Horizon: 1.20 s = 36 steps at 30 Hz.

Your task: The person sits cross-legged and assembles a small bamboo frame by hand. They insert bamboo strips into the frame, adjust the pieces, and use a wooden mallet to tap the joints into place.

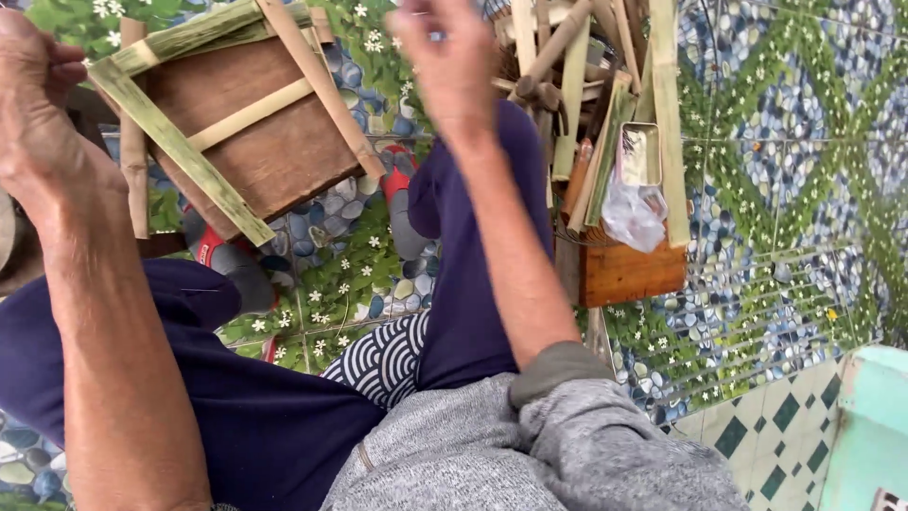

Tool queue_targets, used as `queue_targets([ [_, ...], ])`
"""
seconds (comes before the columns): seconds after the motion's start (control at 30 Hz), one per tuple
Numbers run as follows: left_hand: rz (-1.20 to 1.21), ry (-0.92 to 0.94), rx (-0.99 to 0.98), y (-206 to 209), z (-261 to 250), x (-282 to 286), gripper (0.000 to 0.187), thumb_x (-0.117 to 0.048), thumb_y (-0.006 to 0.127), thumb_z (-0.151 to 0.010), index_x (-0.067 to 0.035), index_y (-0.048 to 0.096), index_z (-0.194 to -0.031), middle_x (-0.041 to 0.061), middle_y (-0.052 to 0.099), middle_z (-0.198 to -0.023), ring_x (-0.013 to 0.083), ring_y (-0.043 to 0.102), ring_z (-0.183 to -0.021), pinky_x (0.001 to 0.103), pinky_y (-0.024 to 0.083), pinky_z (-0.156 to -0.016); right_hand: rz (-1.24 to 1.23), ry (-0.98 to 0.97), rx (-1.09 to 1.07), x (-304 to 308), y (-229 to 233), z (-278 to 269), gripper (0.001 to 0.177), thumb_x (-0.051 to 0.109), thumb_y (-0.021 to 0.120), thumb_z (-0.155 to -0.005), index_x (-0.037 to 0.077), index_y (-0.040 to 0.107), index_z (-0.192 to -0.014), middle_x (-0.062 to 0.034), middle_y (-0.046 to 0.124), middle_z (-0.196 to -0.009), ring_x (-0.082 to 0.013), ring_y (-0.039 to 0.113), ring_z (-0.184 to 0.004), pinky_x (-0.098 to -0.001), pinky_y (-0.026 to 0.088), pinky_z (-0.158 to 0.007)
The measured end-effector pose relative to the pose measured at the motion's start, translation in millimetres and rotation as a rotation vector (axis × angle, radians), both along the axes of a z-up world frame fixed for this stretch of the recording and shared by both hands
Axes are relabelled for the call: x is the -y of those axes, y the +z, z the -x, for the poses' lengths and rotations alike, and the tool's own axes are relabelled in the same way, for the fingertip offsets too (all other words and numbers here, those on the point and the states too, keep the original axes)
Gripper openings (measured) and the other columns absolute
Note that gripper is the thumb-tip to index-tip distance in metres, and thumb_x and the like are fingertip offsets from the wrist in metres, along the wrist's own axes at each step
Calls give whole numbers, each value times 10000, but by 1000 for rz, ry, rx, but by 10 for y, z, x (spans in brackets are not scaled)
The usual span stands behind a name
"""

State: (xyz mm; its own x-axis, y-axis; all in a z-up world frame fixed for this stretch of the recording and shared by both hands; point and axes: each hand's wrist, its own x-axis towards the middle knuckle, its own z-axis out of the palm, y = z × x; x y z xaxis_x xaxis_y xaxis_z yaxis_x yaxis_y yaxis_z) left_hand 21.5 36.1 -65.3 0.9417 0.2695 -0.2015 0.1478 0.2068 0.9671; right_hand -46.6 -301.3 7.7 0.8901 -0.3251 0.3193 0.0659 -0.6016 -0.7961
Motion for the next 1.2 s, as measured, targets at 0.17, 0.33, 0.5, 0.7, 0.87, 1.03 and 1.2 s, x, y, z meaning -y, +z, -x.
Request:
queue_targets([
  [0.17, -48, 3, 209, 140, 76, 109, 155, -235, 759, -1048, -99, 721, -1112, 21, 700, -957, 131, 742, -859, 250, 637, -803, 92, -247, -28, 1630, -882, 800, 262, 159, 779, -904, 63, 684, -1129, -155, 670, -1141, -273, 718, -1021, -381, 669, -867],
  [0.33, -21, 204, 343, 153, 96, -186, 264, 136, 846, -823, -90, 708, -828, 45, 699, -706, 169, 719, -592, 342, 606, -500, 423, -269, -405, 2506, -1992, 1191, 499, 453, 939, -846, 105, 712, -1123, -71, 760, -925, -215, 736, -833, -370, 546, -711],
  [0.5, -34, 256, 314, 195, 262, -279, 243, 126, 824, -843, -86, 705, -851, 44, 696, -717, 168, 717, -608, 336, 607, -519, 317, -365, -680, 2921, -2263, 1234, 408, 474, 753, -797, 225, 719, -1119, 6, 749, -849, -216, 717, -825, -406, 470, -707],
  [0.7, -18, 288, 295, 177, 354, -474, 218, 114, 797, -866, -81, 701, -879, 43, 692, -731, 166, 716, -627, 328, 607, -542, -68, -448, -773, 2276, -1430, 1190, 194, 235, 728, -982, 79, 727, -1097, -46, 744, -994, -127, 655, -823, -312, 545, -665],
  [0.87, 21, 295, 261, -104, 514, -569, 198, 104, 775, -886, -78, 697, -902, 41, 689, -742, 165, 715, -643, 321, 608, -561, -274, -538, -599, 2200, -1036, 1290, 261, 203, 773, -821, 123, 706, -1061, 26, 695, -820, -74, 629, -667, -252, 539, -569],
  [1.03, 114, 204, 255, -127, 392, -158, 179, 94, 753, -905, -74, 693, -925, 40, 686, -753, 164, 714, -659, 315, 608, -581, -509, -536, -544, 2479, -1324, 1256, 208, 254, 819, -780, 194, 620, -776, -1, 566, -605, -108, 547, -493, -309, 489, -427],
  [1.2, 166, 109, 245, -30, 240, 179, 161, 84, 730, -925, -71, 690, -948, 39, 683, -764, 163, 713, -675, 308, 609, -600, -678, -569, -493, 2272, -974, 1158, 120, 131, 773, -810, 151, 683, -888, -22, 659, -699, -97, 579, -514, -250, 414, -411],
])
